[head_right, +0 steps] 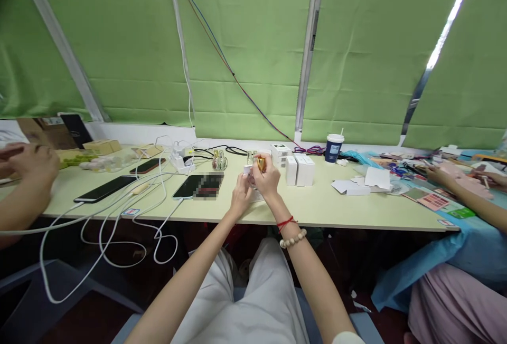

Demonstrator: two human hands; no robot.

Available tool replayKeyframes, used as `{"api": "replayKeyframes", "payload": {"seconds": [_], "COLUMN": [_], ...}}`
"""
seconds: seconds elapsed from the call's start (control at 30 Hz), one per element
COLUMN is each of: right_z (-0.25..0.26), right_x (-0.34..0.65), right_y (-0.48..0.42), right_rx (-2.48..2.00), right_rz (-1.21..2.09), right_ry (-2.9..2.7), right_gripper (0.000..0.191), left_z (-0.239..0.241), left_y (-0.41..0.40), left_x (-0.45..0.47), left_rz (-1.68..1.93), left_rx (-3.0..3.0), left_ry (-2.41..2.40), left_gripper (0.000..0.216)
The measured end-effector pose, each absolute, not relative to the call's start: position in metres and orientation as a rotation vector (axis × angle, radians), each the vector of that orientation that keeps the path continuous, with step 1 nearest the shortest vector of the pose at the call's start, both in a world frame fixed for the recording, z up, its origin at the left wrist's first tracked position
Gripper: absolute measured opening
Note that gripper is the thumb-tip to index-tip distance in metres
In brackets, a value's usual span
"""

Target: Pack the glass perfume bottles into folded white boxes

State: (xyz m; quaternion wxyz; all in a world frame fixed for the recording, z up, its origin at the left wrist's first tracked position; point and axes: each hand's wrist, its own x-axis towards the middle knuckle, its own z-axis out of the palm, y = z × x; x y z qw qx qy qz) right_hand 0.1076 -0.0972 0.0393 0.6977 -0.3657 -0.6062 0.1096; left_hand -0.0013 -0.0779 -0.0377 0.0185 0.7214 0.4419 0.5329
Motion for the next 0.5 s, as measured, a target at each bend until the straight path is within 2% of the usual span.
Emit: {"api": "replayKeyframes", "payload": {"seconds": [0.2, 0.37, 0.5], "right_z": [0.062, 0.039, 0.022], "right_x": [0.092, 0.092, 0.092], "right_y": [-0.066, -0.057, -0.059], "right_rx": [-0.707, -0.723, -0.765], "right_rz": [0.294, 0.277, 0.077], "right_ry": [-1.394, -1.452, -1.49], "right_gripper": [0.017, 0.016, 0.016], "left_z": [-0.043, -0.047, -0.049], "left_y": [-0.077, -0.073, -0.071], "left_x": [-0.002, -0.002, -0.003], "left_rz": [1.781, 1.816, 1.789], "left_rx": [2.031, 1.975, 2.003], "left_ry": [1.185, 1.132, 1.147], "left_gripper": [0.043, 0.04, 0.041]}}
